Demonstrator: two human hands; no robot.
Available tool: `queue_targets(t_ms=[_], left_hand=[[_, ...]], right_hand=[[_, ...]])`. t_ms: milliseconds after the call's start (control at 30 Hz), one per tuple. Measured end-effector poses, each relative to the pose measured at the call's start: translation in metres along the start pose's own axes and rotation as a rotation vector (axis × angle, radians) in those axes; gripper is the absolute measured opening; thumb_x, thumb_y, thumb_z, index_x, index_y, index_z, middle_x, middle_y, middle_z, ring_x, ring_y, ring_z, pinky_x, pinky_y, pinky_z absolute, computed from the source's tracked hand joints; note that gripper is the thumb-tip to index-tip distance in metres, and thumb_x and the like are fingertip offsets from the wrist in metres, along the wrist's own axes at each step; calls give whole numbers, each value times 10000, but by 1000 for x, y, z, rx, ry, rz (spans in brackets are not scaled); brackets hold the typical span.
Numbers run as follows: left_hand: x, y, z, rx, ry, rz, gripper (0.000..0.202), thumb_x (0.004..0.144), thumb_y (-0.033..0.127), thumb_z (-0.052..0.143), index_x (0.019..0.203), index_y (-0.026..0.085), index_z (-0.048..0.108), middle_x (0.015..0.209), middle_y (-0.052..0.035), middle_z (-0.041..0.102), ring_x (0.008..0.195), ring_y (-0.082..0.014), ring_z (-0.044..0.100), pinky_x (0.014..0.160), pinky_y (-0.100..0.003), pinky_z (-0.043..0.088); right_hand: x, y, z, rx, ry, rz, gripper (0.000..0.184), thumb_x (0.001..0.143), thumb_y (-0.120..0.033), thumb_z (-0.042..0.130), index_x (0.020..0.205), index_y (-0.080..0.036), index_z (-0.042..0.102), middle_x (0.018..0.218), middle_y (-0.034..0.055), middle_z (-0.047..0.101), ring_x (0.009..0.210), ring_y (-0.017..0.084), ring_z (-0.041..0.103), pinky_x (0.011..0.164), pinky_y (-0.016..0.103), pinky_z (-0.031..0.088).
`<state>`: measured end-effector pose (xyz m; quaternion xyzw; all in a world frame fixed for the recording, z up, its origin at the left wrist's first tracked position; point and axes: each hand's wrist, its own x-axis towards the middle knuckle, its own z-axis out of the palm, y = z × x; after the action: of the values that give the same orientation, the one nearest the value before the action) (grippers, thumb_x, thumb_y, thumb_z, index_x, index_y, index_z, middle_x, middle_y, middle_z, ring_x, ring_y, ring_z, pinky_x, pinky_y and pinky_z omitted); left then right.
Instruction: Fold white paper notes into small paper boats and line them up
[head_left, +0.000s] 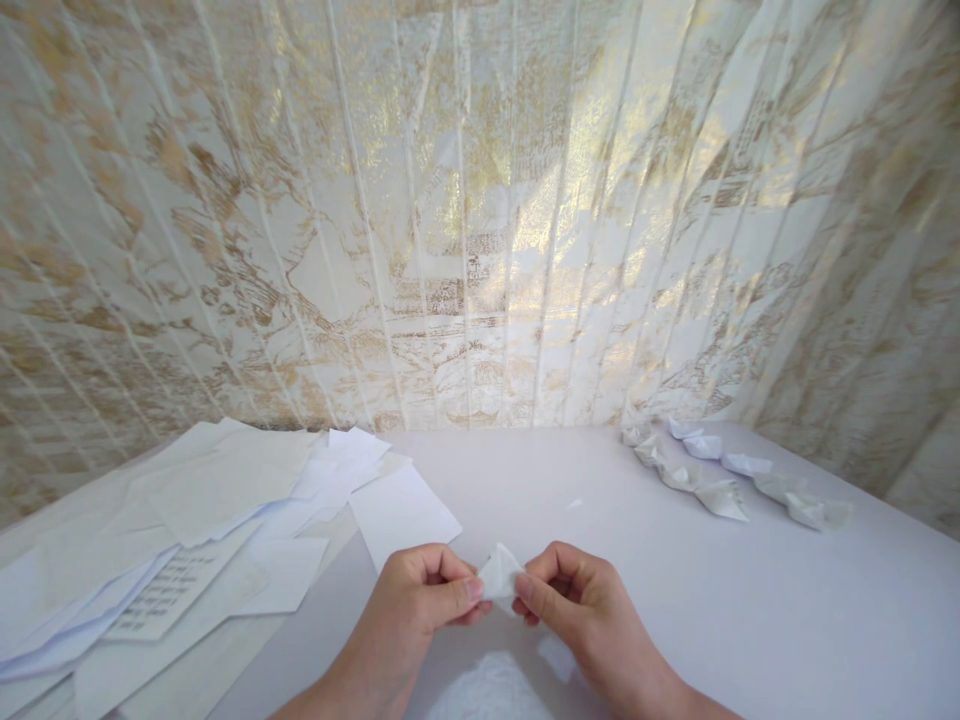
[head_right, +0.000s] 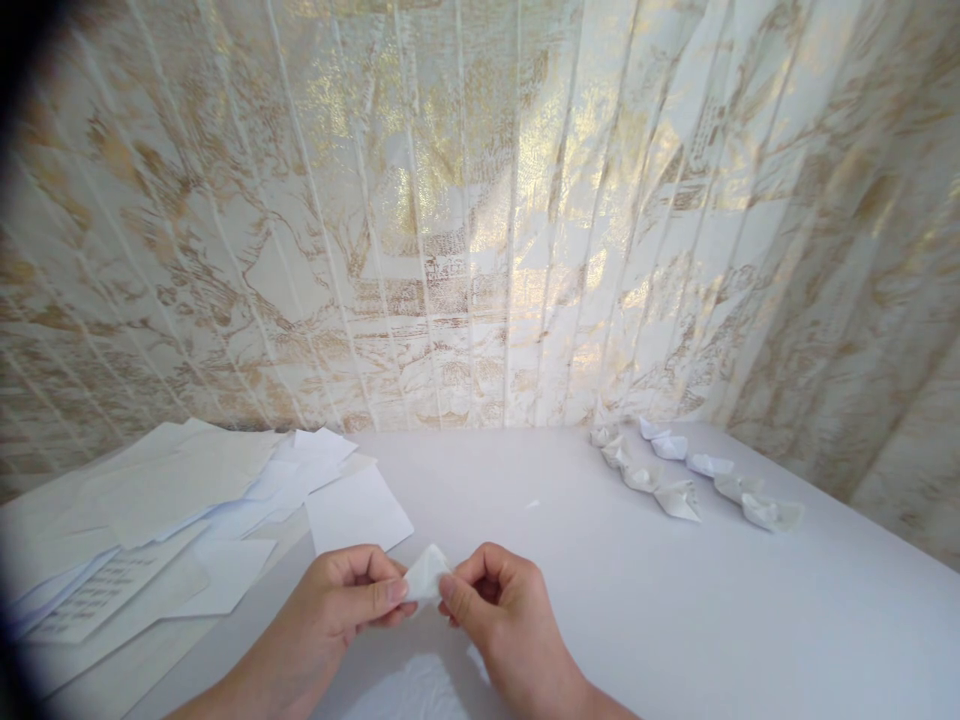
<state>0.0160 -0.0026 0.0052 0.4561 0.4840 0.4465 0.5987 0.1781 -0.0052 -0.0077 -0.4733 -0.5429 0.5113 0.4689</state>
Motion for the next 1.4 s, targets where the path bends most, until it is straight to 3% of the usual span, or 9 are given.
queue_targets(t_ms=[233, 567, 733, 867, 1033, 1133, 1400], left_hand=[[0, -1, 2, 2, 5, 23, 190, 595, 217, 646, 478, 164, 507, 487, 29, 558, 543, -133, 481, 643, -285, 374], [2, -1, 4, 23, -5, 52, 210, 609, 205, 628, 477, 174, 468, 480, 39, 539, 530, -124, 466, 632, -281, 379], [1, -2, 2, -21, -27, 4, 218, 597, 169, 637, 486, 171, 450, 473, 59, 504, 508, -106, 473, 664, -298, 425], [3, -1, -1, -70, -63, -99, 198, 580, 151, 678, 542, 157, 484, 509, 59, 501, 525, -101, 508, 630, -272, 456], [4, 0, 1, -70, -103, -181, 185, 593, 155, 691, 751, 124, 598, 611, 14, 587, 575, -112, 561, 594, -233, 451], [3, -2, 3, -26, -111, -194, 150, 608, 173, 685, 717, 95, 620, 656, -27, 624, 598, -123, 576, 611, -244, 456], [3, -3, 3, 2, -96, -163, 123, 592, 189, 702, 640, 105, 627, 593, -14, 622, 566, -129, 574, 582, -244, 444]], right_hand=[[0, 0, 3, -36, 29, 12, 226, 657, -304, 628, 541, -164, 494, 507, -12, 577, 472, 100, 482, 472, 212, 348], [2, 0, 4, -89, 43, 14, 209, 677, -293, 583, 546, -175, 472, 474, -25, 556, 449, 92, 473, 468, 209, 356], [2, 3, 3, -139, 67, 12, 193, 673, -259, 574, 542, -179, 457, 463, -34, 545, 431, 85, 453, 440, 195, 337], [2, 4, 3, -181, 76, 38, 185, 661, -230, 572, 533, -181, 448, 446, -40, 538, 412, 77, 429, 408, 180, 313], [-1, 4, 5, -192, 58, 49, 174, 656, -193, 558, 527, -177, 443, 426, -50, 521, 393, 59, 384, 390, 169, 283], [-2, 4, 6, -203, 50, 55, 171, 646, -183, 553, 518, -178, 440, 427, -51, 515, 393, 56, 376, 389, 169, 279], [3, 2, 5, -93, -2, 67, 204, 641, -218, 601, 534, -181, 432, 425, -44, 540, 399, 69, 447, 412, 183, 334]])
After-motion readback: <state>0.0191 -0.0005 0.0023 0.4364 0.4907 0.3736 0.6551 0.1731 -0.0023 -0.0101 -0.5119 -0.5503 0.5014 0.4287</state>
